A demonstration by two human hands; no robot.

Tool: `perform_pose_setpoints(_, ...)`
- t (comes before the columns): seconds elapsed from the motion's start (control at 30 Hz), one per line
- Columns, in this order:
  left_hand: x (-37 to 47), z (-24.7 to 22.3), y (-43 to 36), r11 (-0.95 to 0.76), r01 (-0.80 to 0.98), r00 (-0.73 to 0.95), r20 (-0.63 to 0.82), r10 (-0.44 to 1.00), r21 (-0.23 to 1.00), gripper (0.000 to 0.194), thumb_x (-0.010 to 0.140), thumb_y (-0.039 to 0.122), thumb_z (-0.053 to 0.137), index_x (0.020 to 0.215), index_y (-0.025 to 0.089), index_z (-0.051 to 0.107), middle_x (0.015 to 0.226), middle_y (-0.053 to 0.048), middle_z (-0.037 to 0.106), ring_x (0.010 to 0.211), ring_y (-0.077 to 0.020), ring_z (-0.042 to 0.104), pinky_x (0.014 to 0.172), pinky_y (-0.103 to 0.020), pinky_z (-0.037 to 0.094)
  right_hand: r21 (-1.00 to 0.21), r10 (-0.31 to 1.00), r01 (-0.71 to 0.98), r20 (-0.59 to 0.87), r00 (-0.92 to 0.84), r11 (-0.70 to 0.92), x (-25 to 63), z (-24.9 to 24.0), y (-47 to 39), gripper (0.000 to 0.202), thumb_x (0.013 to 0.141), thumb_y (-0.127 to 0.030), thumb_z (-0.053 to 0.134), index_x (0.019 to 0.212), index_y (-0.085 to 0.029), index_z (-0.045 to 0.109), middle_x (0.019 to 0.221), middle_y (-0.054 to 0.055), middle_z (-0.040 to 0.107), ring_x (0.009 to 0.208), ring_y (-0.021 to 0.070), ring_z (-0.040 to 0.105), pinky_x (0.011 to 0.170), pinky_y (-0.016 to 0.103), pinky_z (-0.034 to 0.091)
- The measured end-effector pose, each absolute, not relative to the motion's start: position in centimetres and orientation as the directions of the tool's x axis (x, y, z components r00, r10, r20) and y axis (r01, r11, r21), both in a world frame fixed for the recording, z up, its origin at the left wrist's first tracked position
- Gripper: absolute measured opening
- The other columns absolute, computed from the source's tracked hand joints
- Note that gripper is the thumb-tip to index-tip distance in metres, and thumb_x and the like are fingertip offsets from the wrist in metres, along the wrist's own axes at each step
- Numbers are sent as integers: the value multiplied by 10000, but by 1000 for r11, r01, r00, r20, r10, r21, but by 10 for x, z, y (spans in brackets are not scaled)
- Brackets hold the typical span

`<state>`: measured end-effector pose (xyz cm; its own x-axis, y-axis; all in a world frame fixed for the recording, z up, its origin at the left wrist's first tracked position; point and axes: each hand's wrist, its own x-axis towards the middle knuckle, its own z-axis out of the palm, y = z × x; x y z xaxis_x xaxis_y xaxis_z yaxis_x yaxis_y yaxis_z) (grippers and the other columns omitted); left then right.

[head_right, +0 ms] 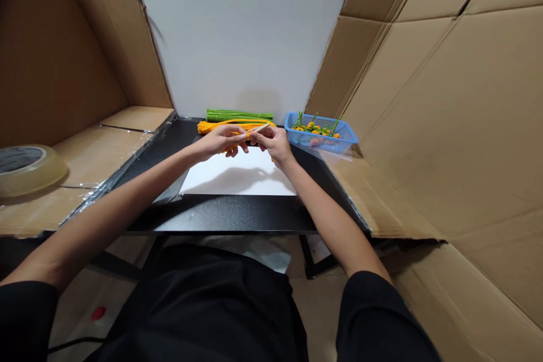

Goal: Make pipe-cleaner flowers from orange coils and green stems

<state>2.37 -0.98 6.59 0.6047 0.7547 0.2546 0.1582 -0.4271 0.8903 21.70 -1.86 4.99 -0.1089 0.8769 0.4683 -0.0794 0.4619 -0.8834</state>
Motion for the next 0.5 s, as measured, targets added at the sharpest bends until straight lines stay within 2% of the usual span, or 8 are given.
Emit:
perform_pose_setpoints(0.07, 27, 61, -13, -556, 235, 503, 389, 772, 797, 285, 901, 394, 684, 1058, 175, 592, 932, -104, 744, 677, -151, 655, 576, -268, 464, -877, 875, -77, 480, -66, 475, 215, 45, -15, 403, 597, -502, 899, 733, -163, 728, 613, 12, 650, 531, 99, 517, 445, 229, 310)
perform_pose_setpoints(0.13, 31, 56, -18, -701, 418, 391, 582, 713, 577, 358, 839, 338, 763, 1105, 181, 584, 1038, -99, 745, 825, -185, 685, 672, -282, 471, -871, 872, -75, 488, -29, 485, 213, 40, -12, 397, 610, -501, 895, 751, -165, 736, 620, 14, 656, 523, 97, 505, 452, 234, 322)
perform_pose_setpoints(0.2, 34, 53, -23, -730, 580, 358, 692, 626, 361, 282, 847, 314, 754, 1052, 179, 614, 1033, -92, 752, 869, -210, 692, 700, -291, 449, -867, 869, -74, 495, 0, 493, 210, 37, -11, 381, 628, -504, 888, 735, -172, 735, 617, 9, 654, 505, 87, 472, 454, 237, 329)
perform_pose_setpoints(0.23, 35, 52, -25, -721, 614, 354, 704, 615, 322, 217, 865, 312, 732, 1001, 176, 630, 991, -90, 757, 857, -218, 693, 695, -294, 438, -864, 867, -74, 498, 10, 497, 208, 36, -11, 375, 633, -506, 887, 720, -175, 732, 618, 6, 652, 496, 81, 453, 454, 239, 330)
perform_pose_setpoints(0.33, 34, 52, -26, -703, 611, 322, 697, 641, 364, 125, 888, 282, 684, 853, 166, 654, 862, -87, 753, 798, -220, 687, 684, -301, 420, -860, 863, -76, 505, 18, 504, 204, 34, -13, 374, 623, -511, 896, 706, -185, 732, 656, 7, 667, 496, 73, 432, 455, 243, 336)
perform_pose_setpoints(0.5, 31, 58, -17, -694, 502, 311, 640, 702, 516, 69, 839, 222, 696, 809, 163, 679, 817, -74, 749, 761, -196, 670, 692, -303, 449, -881, 882, -87, 470, -42, 466, 208, 37, -14, 401, 591, -513, 913, 768, -191, 753, 649, -1, 654, 489, 69, 414, 459, 242, 318)
